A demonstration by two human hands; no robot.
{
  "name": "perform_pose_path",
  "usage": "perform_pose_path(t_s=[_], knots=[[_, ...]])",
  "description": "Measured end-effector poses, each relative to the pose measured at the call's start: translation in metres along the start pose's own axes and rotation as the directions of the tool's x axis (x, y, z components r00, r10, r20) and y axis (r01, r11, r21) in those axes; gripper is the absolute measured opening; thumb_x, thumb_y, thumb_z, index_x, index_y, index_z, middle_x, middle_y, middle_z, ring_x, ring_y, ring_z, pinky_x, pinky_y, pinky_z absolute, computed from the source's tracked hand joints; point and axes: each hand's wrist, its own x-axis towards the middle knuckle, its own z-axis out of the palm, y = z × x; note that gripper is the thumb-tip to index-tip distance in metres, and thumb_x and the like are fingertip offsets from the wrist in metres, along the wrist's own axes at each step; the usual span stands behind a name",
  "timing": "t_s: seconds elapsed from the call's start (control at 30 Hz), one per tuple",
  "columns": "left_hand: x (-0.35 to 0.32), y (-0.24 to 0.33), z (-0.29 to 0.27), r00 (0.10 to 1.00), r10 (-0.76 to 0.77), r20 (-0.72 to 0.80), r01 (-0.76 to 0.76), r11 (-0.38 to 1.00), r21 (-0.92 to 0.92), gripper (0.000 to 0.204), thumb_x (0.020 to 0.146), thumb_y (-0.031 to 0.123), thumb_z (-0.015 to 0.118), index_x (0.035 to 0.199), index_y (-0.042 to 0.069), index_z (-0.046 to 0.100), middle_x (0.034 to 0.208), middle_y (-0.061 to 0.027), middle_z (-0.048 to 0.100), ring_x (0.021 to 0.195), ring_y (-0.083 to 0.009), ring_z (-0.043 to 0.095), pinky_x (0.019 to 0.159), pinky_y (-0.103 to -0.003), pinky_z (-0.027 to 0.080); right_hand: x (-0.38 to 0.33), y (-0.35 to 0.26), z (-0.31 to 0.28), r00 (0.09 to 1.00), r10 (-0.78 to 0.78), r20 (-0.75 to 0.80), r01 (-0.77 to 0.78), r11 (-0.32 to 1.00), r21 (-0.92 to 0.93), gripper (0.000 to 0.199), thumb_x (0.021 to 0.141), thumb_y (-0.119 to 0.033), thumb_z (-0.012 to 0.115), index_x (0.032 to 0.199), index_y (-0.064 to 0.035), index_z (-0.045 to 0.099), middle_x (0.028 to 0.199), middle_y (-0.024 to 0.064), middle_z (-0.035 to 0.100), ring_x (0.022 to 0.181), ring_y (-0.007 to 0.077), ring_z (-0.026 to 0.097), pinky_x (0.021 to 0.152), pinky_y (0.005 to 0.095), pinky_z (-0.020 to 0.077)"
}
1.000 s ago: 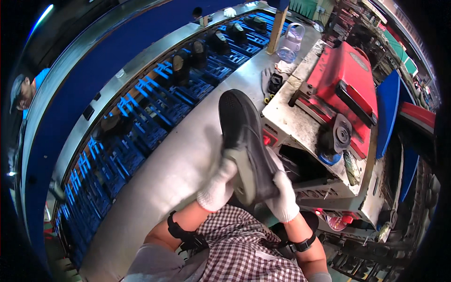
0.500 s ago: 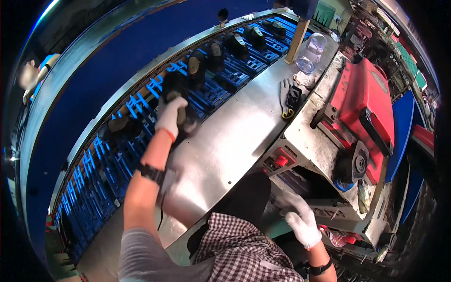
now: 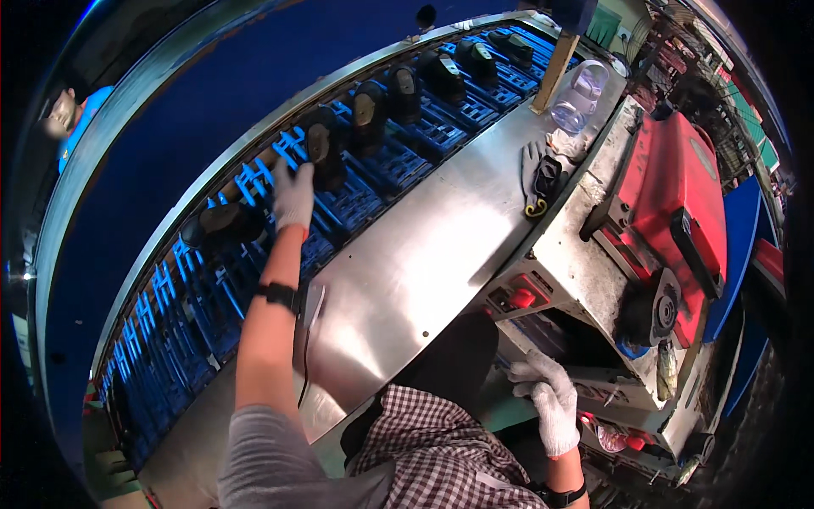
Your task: Operating a specialized pressing machine to attach soles to shoe uppers in a factory.
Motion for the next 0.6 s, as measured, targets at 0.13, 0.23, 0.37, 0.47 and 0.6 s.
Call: perform_pose_path(t_s=[0.13, 0.23, 0.37, 0.47, 0.6], knots=[[0.004, -0.054, -0.072, 0.805, 0.089, -0.587, -0.052, 0.995, 0.080, 0.079, 0.093, 0.028, 0.076, 0.157, -0.003, 0.041, 0.151, -0.0288, 0.054, 0.139, -0.0409, 0.055, 0.119, -0.046, 0.041, -0.004, 0.008, -0.011, 0.999, 0.011, -0.038, -0.012, 1.000, -0.026, 0.047, 0.105, -0.020, 0.060, 0.145, 0.0045, 0.057, 0.129, 0.0161, 0.071, 0.110, 0.0216, 0.070, 0.093, 0.0342, 0.0578], [0.034, -0.104, -0.106, 0.715, -0.523, -0.463, 0.291, 0.826, -0.483, 0.097, 0.084, 0.039, 0.086, 0.154, -0.008, 0.037, 0.150, -0.0261, 0.053, 0.129, -0.0388, 0.061, 0.110, -0.043, 0.050, -0.004, 0.016, -0.012, 0.997, -0.004, -0.073, 0.004, 1.000, 0.006, 0.047, 0.107, -0.026, 0.060, 0.144, 0.0041, 0.058, 0.125, 0.0162, 0.072, 0.107, 0.0214, 0.071, 0.090, 0.0336, 0.0580], [0.051, -0.093, -0.105, 0.558, -0.758, -0.336, 0.500, 0.631, -0.593, 0.128, 0.063, 0.053, 0.097, 0.154, -0.008, 0.032, 0.151, -0.0257, 0.054, 0.131, -0.0379, 0.060, 0.114, -0.045, 0.047, 0.000, 0.018, -0.004, 0.996, 0.046, -0.076, -0.046, 0.999, 0.000, 0.050, 0.107, -0.027, 0.062, 0.145, 0.0052, 0.057, 0.123, 0.0158, 0.073, 0.104, 0.0194, 0.070, 0.091, 0.0322, 0.0571], [0.064, -0.089, -0.104, 0.441, -0.820, -0.364, 0.531, 0.566, -0.631, 0.127, 0.056, 0.053, 0.099, 0.149, -0.013, 0.042, 0.146, -0.0231, 0.059, 0.127, -0.0344, 0.063, 0.111, -0.045, 0.049, 0.000, 0.019, 0.002, 0.998, 0.048, -0.036, -0.048, 0.999, 0.020, 0.052, 0.107, -0.028, 0.063, 0.145, 0.0058, 0.057, 0.123, 0.0151, 0.073, 0.102, 0.0183, 0.070, 0.091, 0.0313, 0.0565], [0.077, -0.113, -0.116, 0.575, -0.764, -0.293, 0.395, 0.573, -0.718, 0.082, 0.066, 0.033, 0.092, 0.129, -0.007, 0.060, 0.121, -0.0210, 0.073, 0.104, -0.0334, 0.073, 0.095, -0.046, 0.059, -0.005, 0.024, -0.004, 0.999, 0.026, -0.026, -0.026, 1.000, 0.018, 0.051, 0.107, -0.028, 0.063, 0.145, 0.0056, 0.057, 0.122, 0.0147, 0.073, 0.102, 0.0183, 0.070, 0.091, 0.0312, 0.0567]])
